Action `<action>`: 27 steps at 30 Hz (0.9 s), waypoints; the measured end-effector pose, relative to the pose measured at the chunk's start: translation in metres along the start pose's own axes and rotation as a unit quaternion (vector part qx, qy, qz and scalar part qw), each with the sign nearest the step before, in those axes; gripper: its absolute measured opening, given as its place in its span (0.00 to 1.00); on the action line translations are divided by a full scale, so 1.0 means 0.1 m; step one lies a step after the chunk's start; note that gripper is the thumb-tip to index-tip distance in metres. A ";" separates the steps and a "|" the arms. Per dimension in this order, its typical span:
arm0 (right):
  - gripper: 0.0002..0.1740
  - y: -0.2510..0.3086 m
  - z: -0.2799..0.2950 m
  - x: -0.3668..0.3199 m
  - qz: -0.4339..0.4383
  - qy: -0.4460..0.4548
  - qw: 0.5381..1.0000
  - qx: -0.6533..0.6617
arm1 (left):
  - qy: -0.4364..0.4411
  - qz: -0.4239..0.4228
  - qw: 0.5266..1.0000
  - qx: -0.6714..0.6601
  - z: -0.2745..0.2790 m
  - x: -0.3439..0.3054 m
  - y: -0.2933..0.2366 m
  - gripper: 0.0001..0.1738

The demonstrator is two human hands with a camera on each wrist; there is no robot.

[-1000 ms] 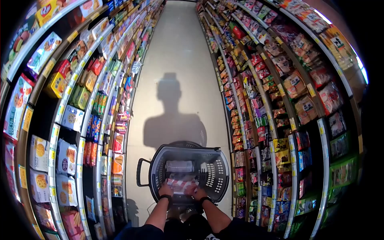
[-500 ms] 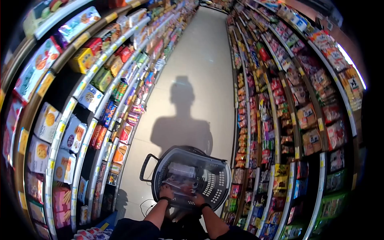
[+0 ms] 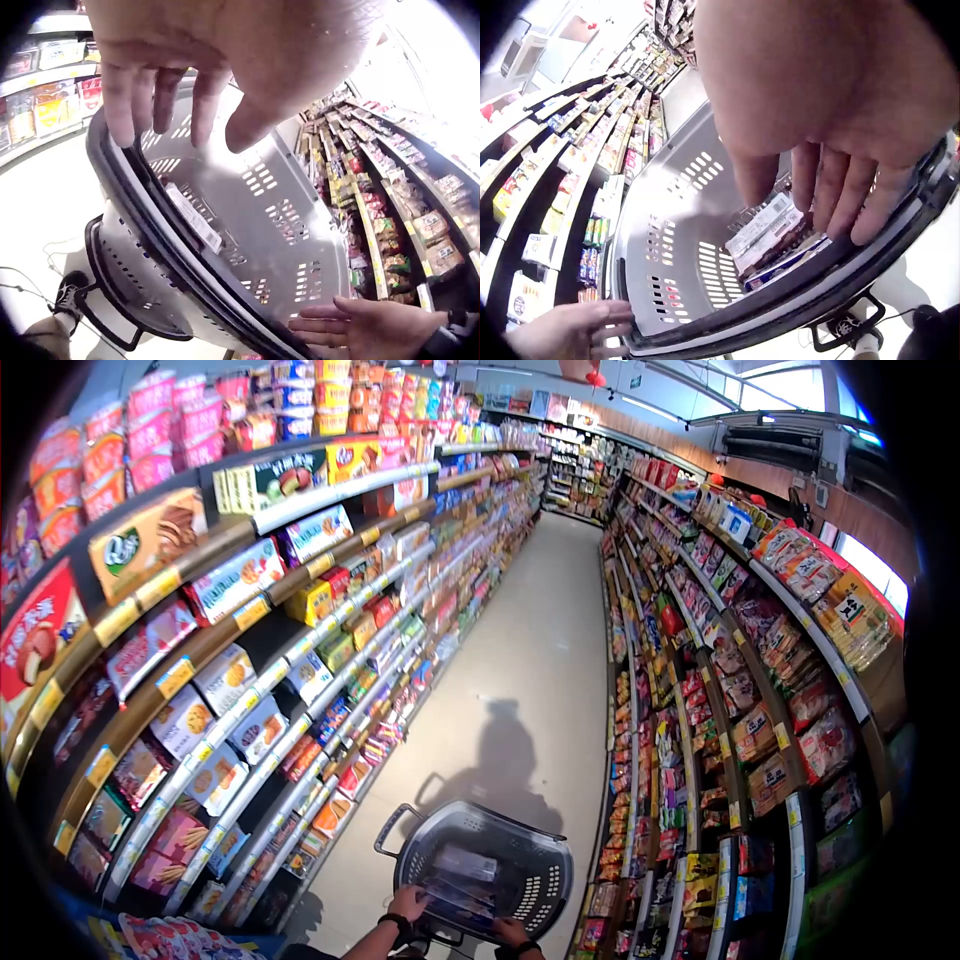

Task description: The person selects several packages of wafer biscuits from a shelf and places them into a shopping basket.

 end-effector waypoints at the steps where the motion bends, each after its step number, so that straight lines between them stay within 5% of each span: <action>1: 0.23 -0.06 0.02 -0.01 0.029 0.017 0.999 0.023 | -0.021 -0.006 1.000 -0.012 0.03 -0.09 0.08 0.20; 3: 0.22 -0.01 0.17 -0.35 -0.046 -0.050 0.996 0.065 | -0.063 -0.006 0.998 -0.019 0.11 -0.38 0.08 0.20; 7: 0.20 0.11 0.37 -0.86 -0.020 -0.093 0.995 0.010 | -0.120 -0.012 0.993 -0.018 -0.03 -0.88 0.34 0.20; 13: 0.26 -0.47 0.38 -1.05 -0.040 -0.087 0.985 0.147 | -0.066 -0.064 0.995 -0.035 -0.36 -1.56 0.33 0.24; 14: 0.19 -0.47 0.47 -1.15 -0.010 -0.089 0.985 0.145 | -0.063 -0.061 0.996 -0.027 -0.35 -1.69 0.29 0.24; 21: 0.20 -0.01 0.16 -1.71 -0.018 -0.050 0.992 0.115 | 0.034 0.001 0.965 -0.260 -0.18 -2.47 -0.14 0.23; 27: 0.20 0.34 0.12 -1.84 -0.003 -0.062 0.997 0.056 | -0.007 -0.015 0.964 -0.265 0.14 -2.43 -0.46 0.24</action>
Point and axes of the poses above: each hand's wrist, its own x-axis towards the middle knuckle, its own z-axis out of the back of the hand, y = z × x, the point moved 9 cm from there along x, towards the middle knuckle, and after that the axes turned 14 degrees about -x, right-handed, at the moved point
